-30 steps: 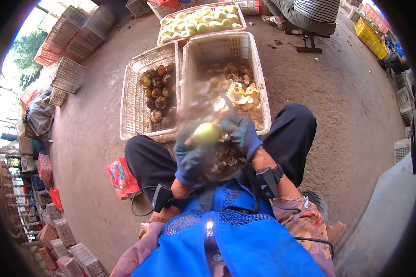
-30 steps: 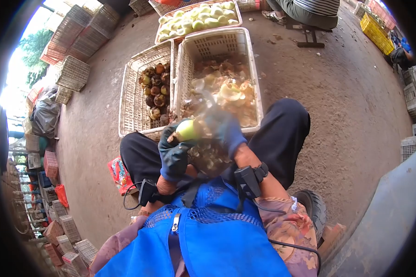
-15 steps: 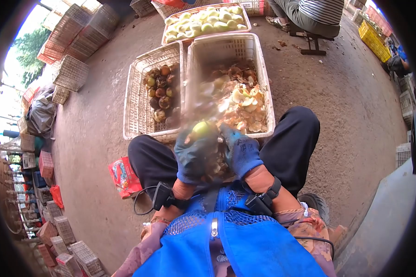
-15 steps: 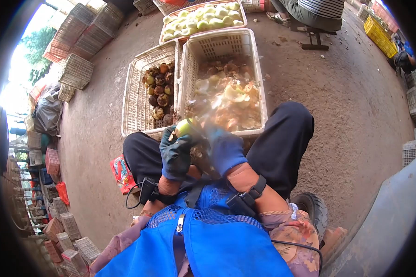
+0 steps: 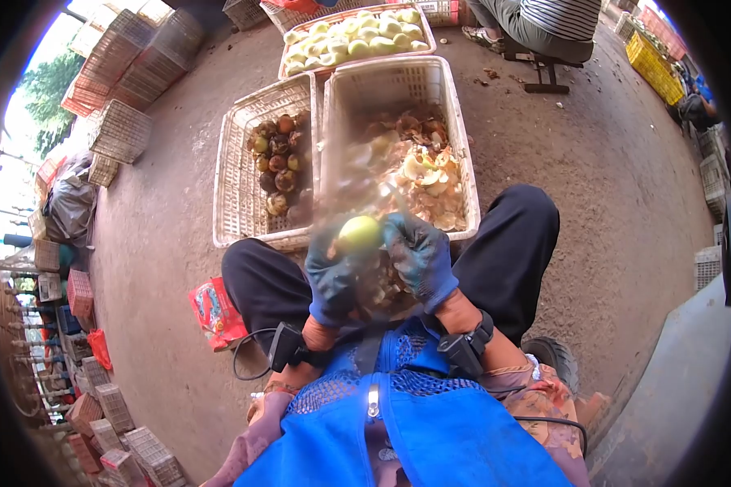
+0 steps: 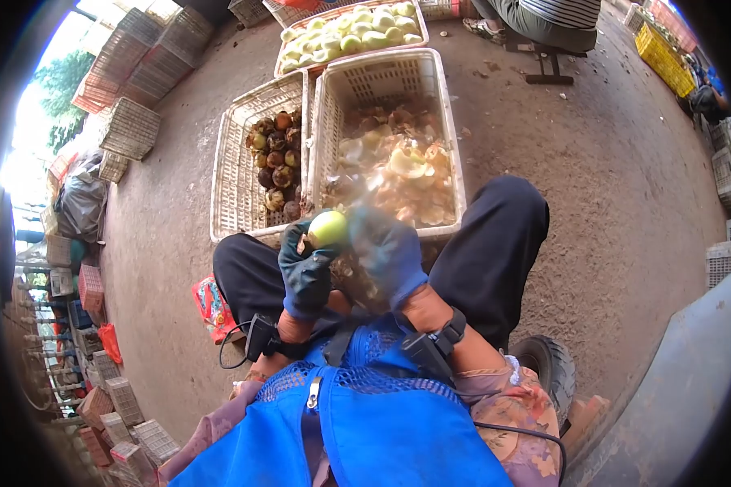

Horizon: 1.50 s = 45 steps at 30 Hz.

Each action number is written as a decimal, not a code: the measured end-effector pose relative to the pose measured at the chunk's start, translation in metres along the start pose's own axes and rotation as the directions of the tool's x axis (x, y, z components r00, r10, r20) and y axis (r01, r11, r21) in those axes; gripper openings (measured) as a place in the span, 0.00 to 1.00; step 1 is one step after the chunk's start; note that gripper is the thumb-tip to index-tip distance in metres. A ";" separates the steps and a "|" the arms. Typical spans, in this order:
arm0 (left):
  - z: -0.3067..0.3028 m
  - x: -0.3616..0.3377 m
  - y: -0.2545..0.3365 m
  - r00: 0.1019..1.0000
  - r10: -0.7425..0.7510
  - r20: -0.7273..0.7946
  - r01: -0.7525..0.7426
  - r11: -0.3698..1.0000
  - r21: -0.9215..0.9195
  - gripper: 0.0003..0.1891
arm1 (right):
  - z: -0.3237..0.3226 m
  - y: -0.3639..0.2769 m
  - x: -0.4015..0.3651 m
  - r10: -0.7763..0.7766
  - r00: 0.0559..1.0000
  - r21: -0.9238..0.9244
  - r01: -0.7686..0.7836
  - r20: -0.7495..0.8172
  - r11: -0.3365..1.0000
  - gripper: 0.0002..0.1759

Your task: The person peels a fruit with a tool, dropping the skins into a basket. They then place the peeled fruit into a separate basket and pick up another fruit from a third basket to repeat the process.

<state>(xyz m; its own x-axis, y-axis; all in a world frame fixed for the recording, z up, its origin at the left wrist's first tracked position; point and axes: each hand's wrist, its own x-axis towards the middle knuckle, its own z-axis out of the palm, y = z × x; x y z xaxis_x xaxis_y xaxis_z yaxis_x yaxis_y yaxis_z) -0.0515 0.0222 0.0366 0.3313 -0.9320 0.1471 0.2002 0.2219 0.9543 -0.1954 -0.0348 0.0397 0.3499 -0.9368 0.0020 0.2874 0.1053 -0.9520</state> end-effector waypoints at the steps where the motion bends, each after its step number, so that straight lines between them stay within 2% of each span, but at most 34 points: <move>1: 0.001 0.000 0.003 0.999 -0.044 -0.019 0.044 0.999 -0.007 0.18 | -0.003 0.006 0.002 -0.065 0.998 -0.117 0.063 -0.011 0.991 0.10; 2: 0.002 -0.001 0.005 0.995 -0.088 -0.037 0.087 0.996 -0.015 0.17 | -0.006 0.011 0.004 -0.130 0.991 -0.233 0.124 -0.014 0.965 0.10; 3: 0.001 -0.001 0.006 0.995 -0.088 -0.037 0.087 0.996 -0.015 0.17 | -0.010 0.013 0.006 -0.130 0.991 -0.233 0.124 -0.014 0.965 0.10; 5: 0.000 -0.001 0.007 0.979 -0.202 -0.034 0.203 0.979 0.013 0.21 | -0.019 0.016 0.013 -0.173 0.985 -0.623 0.123 -0.019 0.772 0.13; 6: 0.000 -0.001 0.008 0.979 -0.203 -0.033 0.203 0.979 0.012 0.21 | -0.024 0.021 0.015 -0.173 0.985 -0.624 0.123 -0.020 0.772 0.13; 8: 0.000 0.000 0.009 0.915 -0.404 0.015 0.363 0.807 -0.466 0.25 | -0.031 0.035 0.020 -0.140 0.979 -0.597 0.026 -0.145 0.802 0.16; 9: -0.003 0.000 0.007 0.915 -0.403 0.014 0.363 0.807 -0.466 0.25 | -0.033 0.041 0.019 -0.221 0.961 -0.625 0.072 -0.164 0.778 0.16; 10: -0.009 -0.001 0.003 0.949 -0.311 0.051 0.315 0.937 -0.152 0.25 | -0.034 0.041 0.018 -0.220 0.961 -0.625 0.071 -0.165 0.777 0.16; 11: -0.013 -0.001 -0.001 0.965 -0.233 0.117 0.212 0.962 0.173 0.26 | -0.036 0.040 0.017 -0.167 0.969 -0.611 0.022 -0.183 0.791 0.15; 12: -0.016 -0.002 -0.005 0.965 -0.236 0.117 0.214 0.962 0.172 0.26 | -0.037 0.040 0.016 -0.114 0.973 -0.596 -0.028 -0.199 0.803 0.15; 13: -0.017 -0.002 -0.007 0.941 -0.285 0.181 0.329 0.891 -0.312 0.26 | -0.040 0.043 0.017 -0.112 0.974 -0.596 -0.029 -0.199 0.803 0.15; 14: -0.018 -0.002 -0.008 0.920 -0.294 0.261 0.389 0.589 -0.708 0.26 | -0.045 0.048 0.019 -0.080 0.974 -0.491 -0.036 -0.213 0.871 0.15; 16: -0.017 -0.001 -0.009 0.929 -0.285 0.235 0.368 0.665 -0.649 0.25 | -0.045 0.044 0.022 -0.048 0.974 -0.379 -0.040 -0.222 0.925 0.16; 18: -0.016 0.000 -0.010 0.940 -0.273 0.204 0.341 0.736 -0.585 0.24 | -0.039 0.028 0.022 -0.472 0.881 -0.507 0.387 -0.044 0.770 0.18; 19: -0.016 0.000 -0.010 0.947 -0.254 0.198 0.322 0.779 -0.537 0.24 | -0.034 0.017 0.009 -0.282 0.959 -0.533 0.219 -0.038 0.817 0.18; 20: -0.016 0.000 -0.010 0.952 -0.236 0.195 0.303 0.819 -0.487 0.24 | -0.032 0.014 0.002 -0.280 0.959 -0.532 0.219 -0.037 0.818 0.18; 21: -0.015 0.000 -0.008 0.952 -0.238 0.194 0.304 0.819 -0.487 0.24 | -0.031 0.012 -0.004 -0.280 0.956 -0.734 0.253 0.089 0.630 0.19; 22: -0.012 0.001 -0.003 0.945 -0.281 0.166 0.324 0.871 -0.370 0.25 | -0.030 0.009 -0.009 -0.244 0.947 -0.872 0.292 0.207 0.392 0.20; 23: -0.010 0.002 -0.001 0.939 -0.317 0.135 0.342 0.907 -0.248 0.27 | -0.024 0.005 -0.010 -0.243 0.945 -0.874 0.300 0.219 0.382 0.23; 27: -0.022 -0.002 -0.017 0.957 -0.284 0.058 0.288 0.956 -0.062 0.28 | -0.013 -0.002 -0.009 -0.198 0.960 -0.887 0.261 0.198 0.382 0.21; 28: -0.021 -0.002 -0.014 0.941 -0.327 0.081 0.334 0.870 -0.362 0.29 | -0.013 0.000 -0.007 -0.157 0.969 -0.902 0.238 0.193 0.360 0.20; 29: -0.019 -0.002 -0.013 0.925 -0.361 0.117 0.351 0.697 -0.626 0.29 | -0.014 0.000 -0.006 -0.116 0.976 -0.917 0.213 0.185 0.337 0.19; 30: -0.018 -0.002 -0.014 0.924 -0.363 0.119 0.354 0.696 -0.625 0.29 | -0.015 0.000 -0.004 -0.115 0.977 -0.918 0.211 0.182 0.337 0.19; 32: -0.017 -0.003 -0.015 0.902 -0.428 0.058 0.382 0.728 -0.570 0.30 | -0.017 -0.001 0.002 0.107 0.991 -0.960 0.044 0.076 0.277 0.16; 33: -0.022 -0.003 -0.017 0.901 -0.429 0.060 0.384 0.728 -0.568 0.30 | -0.023 0.003 0.005 0.146 0.984 -0.970 0.063 0.100 0.236 0.14; 34: -0.030 -0.003 -0.023 0.908 -0.382 0.172 0.403 0.685 -0.607 0.30 | -0.031 0.019 0.005 0.146 0.985 -0.970 0.057 0.093 0.237 0.14; 35: -0.034 -0.004 -0.027 0.905 -0.324 0.274 0.423 0.639 -0.643 0.30 | -0.041 0.043 0.004 0.074 0.996 -0.856 0.001 0.046 0.517 0.14; 36: -0.029 -0.004 -0.022 0.906 -0.325 0.272 0.422 0.638 -0.643 0.30 | -0.045 0.055 0.004 0.019 1.000 -0.660 -0.026 -0.018 0.751 0.14; 37: -0.020 -0.004 -0.013 0.919 -0.326 0.221 0.394 0.747 -0.536 0.29 | -0.038 0.040 0.003 0.214 0.975 -0.194 -0.220 -0.053 0.956 0.16; 38: -0.015 -0.003 -0.009 0.932 -0.320 0.170 0.362 0.836 -0.412 0.29 | -0.034 0.032 0.004 0.215 0.975 -0.194 -0.221 -0.052 0.956 0.16; 39: -0.018 -0.002 -0.013 0.932 -0.322 0.169 0.363 0.835 -0.413 0.29 | -0.031 0.026 0.006 0.165 0.986 -0.043 -0.165 -0.014 0.985 0.15; 40: -0.020 0.000 -0.017 0.955 -0.233 0.181 0.223 0.972 0.073 0.29 | -0.028 0.017 0.006 0.109 0.994 0.112 -0.109 0.012 0.988 0.14; 41: -0.021 0.002 -0.021 0.958 -0.158 0.240 0.006 0.846 0.533 0.29 | -0.026 0.002 0.004 0.183 0.983 0.165 -0.181 0.008 0.969 0.15; 45: -0.013 0.002 -0.014 0.955 -0.215 0.203 0.104 0.888 0.449 0.29 | -0.024 0.017 0.009 0.089 0.991 0.106 -0.100 0.097 0.989 0.12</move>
<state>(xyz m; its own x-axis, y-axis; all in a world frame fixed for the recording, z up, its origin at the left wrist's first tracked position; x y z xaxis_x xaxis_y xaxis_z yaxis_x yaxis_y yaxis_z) -0.0417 0.0209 0.0206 0.0858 -0.9962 -0.0117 -0.2013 -0.0288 0.9791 -0.2090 -0.0496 0.0157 0.4586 -0.8870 -0.0536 0.3440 0.2328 -0.9097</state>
